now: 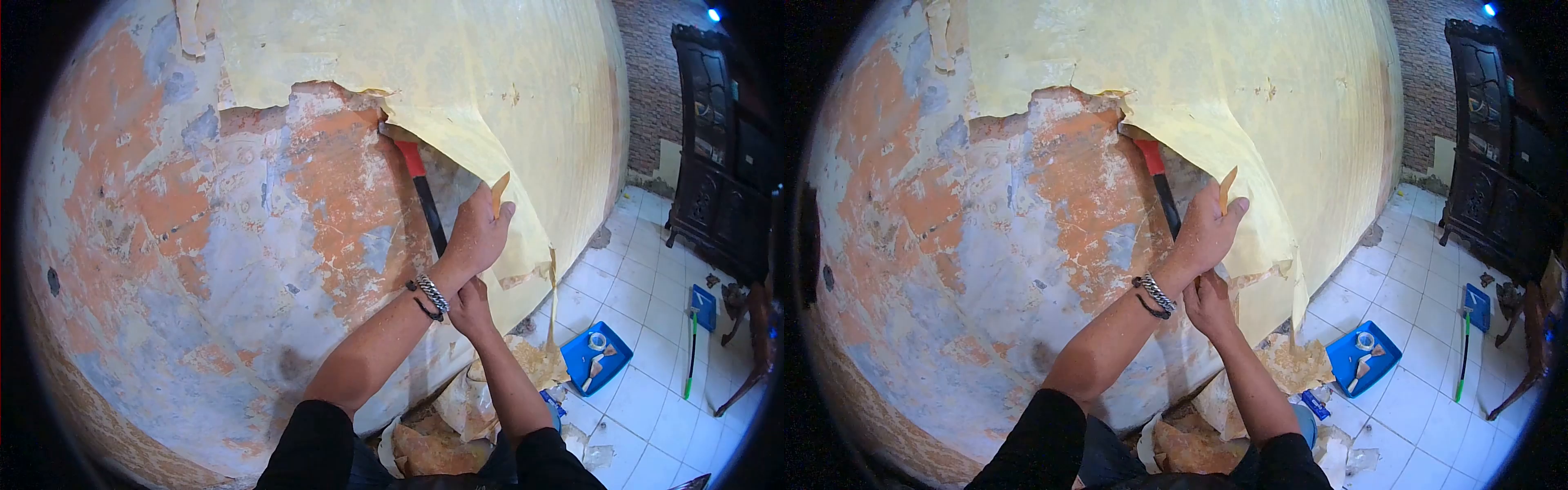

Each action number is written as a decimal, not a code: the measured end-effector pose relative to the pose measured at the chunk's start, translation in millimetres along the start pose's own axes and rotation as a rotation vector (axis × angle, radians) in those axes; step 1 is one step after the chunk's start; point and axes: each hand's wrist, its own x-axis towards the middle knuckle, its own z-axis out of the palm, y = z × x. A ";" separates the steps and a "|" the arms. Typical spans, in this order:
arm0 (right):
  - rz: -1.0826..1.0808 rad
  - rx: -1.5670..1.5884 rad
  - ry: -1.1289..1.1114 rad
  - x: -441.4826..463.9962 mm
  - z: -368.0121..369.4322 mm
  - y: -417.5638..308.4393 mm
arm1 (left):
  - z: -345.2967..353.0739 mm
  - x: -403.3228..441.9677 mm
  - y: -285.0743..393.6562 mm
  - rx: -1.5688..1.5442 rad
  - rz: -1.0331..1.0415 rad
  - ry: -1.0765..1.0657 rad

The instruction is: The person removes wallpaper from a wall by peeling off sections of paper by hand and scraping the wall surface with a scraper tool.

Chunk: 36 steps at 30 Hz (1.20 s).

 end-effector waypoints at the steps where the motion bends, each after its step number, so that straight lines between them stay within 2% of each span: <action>1: 0.012 -0.018 -0.026 0.7 -2.2 -1.2 | 1.3 -2.3 -2.2 0.000 -0.001 -0.004; 7: -0.096 -0.087 0.080 -13.7 -4.9 -15.9 | 2.1 -4.3 -3.7 -0.049 0.002 -0.002; 9: -0.097 -0.056 0.065 -20.1 -5.1 -19.0 | 0.2 -4.2 3.1 -0.015 -0.130 -0.072; 11: -0.098 -0.022 0.052 -21.0 -8.1 -25.4 | 2.9 -3.4 -0.5 -0.037 -0.077 -0.052; 13: 0.001 0.118 0.018 -17.9 -15.3 -36.0 | 5.4 -3.3 -4.1 -0.060 -0.027 -0.029; 15: 0.032 0.115 0.034 -15.6 -21.3 -42.6 | 5.5 -4.0 -1.3 -0.080 0.065 0.025; 17: 0.060 0.109 0.046 -16.4 -22.6 -40.1 | 4.6 -3.9 -0.7 -0.076 -0.001 -0.011; 18: -0.021 0.047 0.069 -18.6 -20.8 -34.6 | 4.2 -3.9 -0.4 -0.072 -0.064 -0.046; 19: -0.102 -0.016 0.095 -20.5 -19.4 -31.6 | 4.4 -3.7 0.3 -0.072 -0.063 -0.044; 21: -0.056 -0.016 0.096 -25.1 -21.4 -39.9 | 6.6 -3.5 2.2 -0.091 0.028 0.025; 22: -0.008 -0.014 0.097 -26.8 -21.5 -42.8 | 6.6 -3.8 2.7 -0.089 0.029 0.025; 26: -0.055 -0.001 0.120 -23.5 -15.8 -35.3 | 3.7 -3.9 0.7 -0.058 0.016 0.007; 31: -0.018 -0.024 0.048 11.7 -11.8 -27.6 | 6.6 2.3 1.1 -0.010 -0.030 0.002; 36: -0.034 -0.030 0.088 -5.5 0.2 -22.2 | 7.2 -1.1 -6.4 -0.030 0.004 -0.024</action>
